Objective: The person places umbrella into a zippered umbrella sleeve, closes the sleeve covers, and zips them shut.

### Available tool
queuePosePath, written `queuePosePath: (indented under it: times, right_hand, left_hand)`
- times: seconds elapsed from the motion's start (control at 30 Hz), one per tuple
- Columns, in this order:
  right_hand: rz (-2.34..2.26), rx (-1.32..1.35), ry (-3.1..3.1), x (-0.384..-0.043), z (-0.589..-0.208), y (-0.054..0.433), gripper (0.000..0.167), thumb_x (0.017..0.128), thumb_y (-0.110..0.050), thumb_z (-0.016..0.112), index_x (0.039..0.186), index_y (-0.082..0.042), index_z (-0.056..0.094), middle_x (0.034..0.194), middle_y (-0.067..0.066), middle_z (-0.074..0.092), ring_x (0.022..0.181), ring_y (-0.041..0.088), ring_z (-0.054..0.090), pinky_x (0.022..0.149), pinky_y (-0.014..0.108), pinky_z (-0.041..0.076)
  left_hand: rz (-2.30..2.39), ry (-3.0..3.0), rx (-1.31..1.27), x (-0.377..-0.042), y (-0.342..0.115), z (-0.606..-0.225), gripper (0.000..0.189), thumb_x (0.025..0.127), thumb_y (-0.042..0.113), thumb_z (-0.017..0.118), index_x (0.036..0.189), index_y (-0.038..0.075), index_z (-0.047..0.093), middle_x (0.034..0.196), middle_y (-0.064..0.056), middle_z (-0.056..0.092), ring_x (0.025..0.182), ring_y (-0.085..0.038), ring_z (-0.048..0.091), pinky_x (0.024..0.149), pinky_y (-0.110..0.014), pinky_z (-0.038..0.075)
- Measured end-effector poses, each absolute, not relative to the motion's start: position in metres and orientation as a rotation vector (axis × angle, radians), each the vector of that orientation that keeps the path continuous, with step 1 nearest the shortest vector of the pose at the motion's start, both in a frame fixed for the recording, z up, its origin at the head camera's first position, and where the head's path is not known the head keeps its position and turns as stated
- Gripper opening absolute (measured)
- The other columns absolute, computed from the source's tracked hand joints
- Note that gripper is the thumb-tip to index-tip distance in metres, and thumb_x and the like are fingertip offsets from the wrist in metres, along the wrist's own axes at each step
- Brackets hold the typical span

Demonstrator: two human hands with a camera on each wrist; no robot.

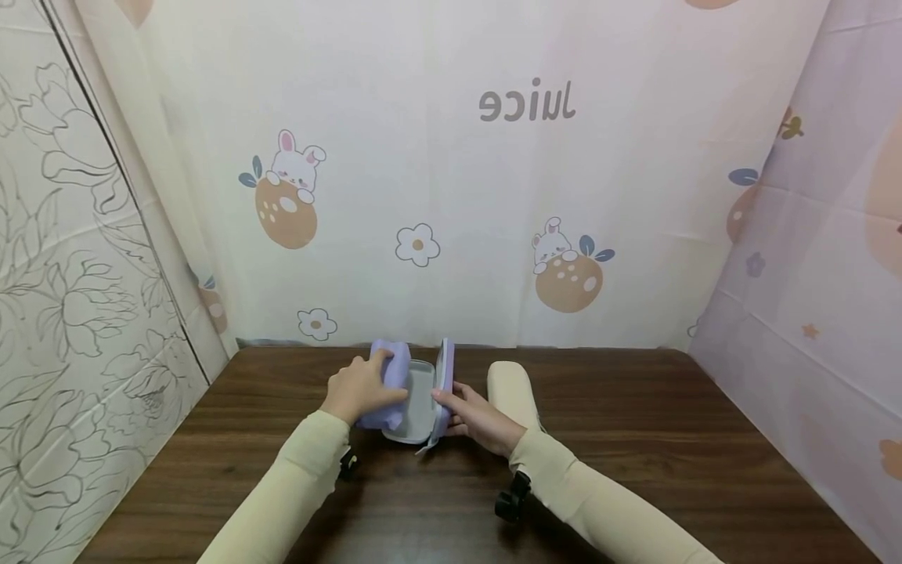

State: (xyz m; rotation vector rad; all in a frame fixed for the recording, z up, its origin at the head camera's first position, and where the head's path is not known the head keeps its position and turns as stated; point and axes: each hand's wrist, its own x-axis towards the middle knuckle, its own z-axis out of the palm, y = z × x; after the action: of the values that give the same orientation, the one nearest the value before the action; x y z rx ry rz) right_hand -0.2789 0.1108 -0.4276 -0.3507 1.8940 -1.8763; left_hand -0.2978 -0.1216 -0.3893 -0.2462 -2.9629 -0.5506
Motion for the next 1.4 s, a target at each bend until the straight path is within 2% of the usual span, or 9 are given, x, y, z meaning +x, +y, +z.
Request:
queuePosePath:
  times: [0.13, 0.37, 0.6, 0.8, 0.9, 1.03, 1.27, 1.4]
  right_hand:
    - [-1.874, -0.350, 1.890, -0.279, -0.427, 0.111, 0.078, 0.106, -0.035, 0.048, 0.155, 0.005, 0.003, 0.145, 0.034, 0.035, 0.125, 0.045, 0.051, 0.101, 0.051, 0.047]
    - [-1.878, -0.364, 1.871, -0.277, -0.427, 0.111, 0.082, 0.105, -0.037, 0.050, 0.155, 0.006, 0.002, 0.145, 0.036, 0.034, 0.126, 0.046, 0.050, 0.101, 0.051, 0.047]
    - [-1.877, -0.376, 1.874, -0.277, -0.426, 0.109, 0.082, 0.104, -0.037, 0.052, 0.156, 0.004, 0.004, 0.142, 0.032, 0.040, 0.119, 0.038, 0.057, 0.100, 0.048, 0.048]
    - [-1.875, -0.366, 1.886, -0.277, -0.426, 0.108, 0.086, 0.103, -0.040, 0.054, 0.155, 0.006, 0.004, 0.143, 0.033, 0.039, 0.118, 0.037, 0.058, 0.099, 0.049, 0.049]
    - [-1.874, -0.369, 1.893, -0.277, -0.426, 0.108, 0.086, 0.103, -0.040, 0.054, 0.155, 0.006, 0.003, 0.143, 0.034, 0.039, 0.119, 0.039, 0.057, 0.099, 0.049, 0.048]
    - [-1.870, -0.383, 1.898, -0.278, -0.426, 0.109, 0.086, 0.103, -0.039, 0.053, 0.155, 0.006, 0.003, 0.143, 0.034, 0.038, 0.121, 0.041, 0.056, 0.100, 0.050, 0.048]
    - [-1.863, -0.393, 1.910, -0.278, -0.425, 0.109, 0.083, 0.103, -0.037, 0.052, 0.155, 0.007, 0.003, 0.142, 0.034, 0.040, 0.120, 0.040, 0.057, 0.100, 0.050, 0.048]
    - [-1.836, -0.391, 1.980, -0.278, -0.424, 0.108, 0.082, 0.103, -0.038, 0.053, 0.155, 0.006, 0.009, 0.144, 0.031, 0.040, 0.118, 0.037, 0.058, 0.099, 0.049, 0.049]
  left_hand:
    - [-0.541, -2.968, -0.281, -0.297, -0.111, -0.392, 0.081, 0.072, 0.054, 0.075, 0.143, 0.021, 0.054, 0.099, -0.015, 0.061, 0.072, -0.026, 0.057, 0.058, -0.044, 0.050]
    - [-0.542, -2.961, -0.327, -0.298, -0.095, -0.402, 0.078, 0.072, 0.054, 0.078, 0.138, 0.019, 0.057, 0.094, -0.012, 0.062, 0.072, -0.024, 0.057, 0.057, -0.042, 0.049]
    - [-0.548, -2.967, -0.336, -0.299, -0.084, -0.408, 0.076, 0.073, 0.053, 0.077, 0.136, 0.016, 0.059, 0.094, -0.014, 0.063, 0.070, -0.025, 0.057, 0.057, -0.043, 0.049]
    - [-0.514, -3.018, -0.292, -0.300, -0.079, -0.416, 0.076, 0.077, 0.053, 0.075, 0.137, 0.011, 0.057, 0.102, -0.020, 0.065, 0.076, -0.029, 0.061, 0.063, -0.048, 0.052]
    - [-0.487, -3.025, -0.284, -0.299, -0.076, -0.418, 0.075, 0.079, 0.053, 0.074, 0.136, 0.008, 0.057, 0.108, -0.023, 0.065, 0.086, -0.034, 0.063, 0.068, -0.051, 0.053]
    - [-0.455, -3.022, -0.281, -0.297, -0.074, -0.417, 0.073, 0.080, 0.054, 0.074, 0.135, 0.007, 0.060, 0.118, -0.023, 0.060, 0.098, -0.038, 0.059, 0.074, -0.055, 0.053]
    - [-0.413, -3.019, -0.296, -0.295, -0.073, -0.417, 0.073, 0.080, 0.054, 0.074, 0.134, 0.007, 0.061, 0.123, -0.022, 0.058, 0.100, -0.037, 0.058, 0.076, -0.056, 0.053]
    - [-0.425, -3.022, -0.314, -0.295, -0.074, -0.417, 0.074, 0.081, 0.055, 0.072, 0.136, 0.007, 0.060, 0.127, -0.023, 0.057, 0.104, -0.038, 0.057, 0.077, -0.057, 0.052]
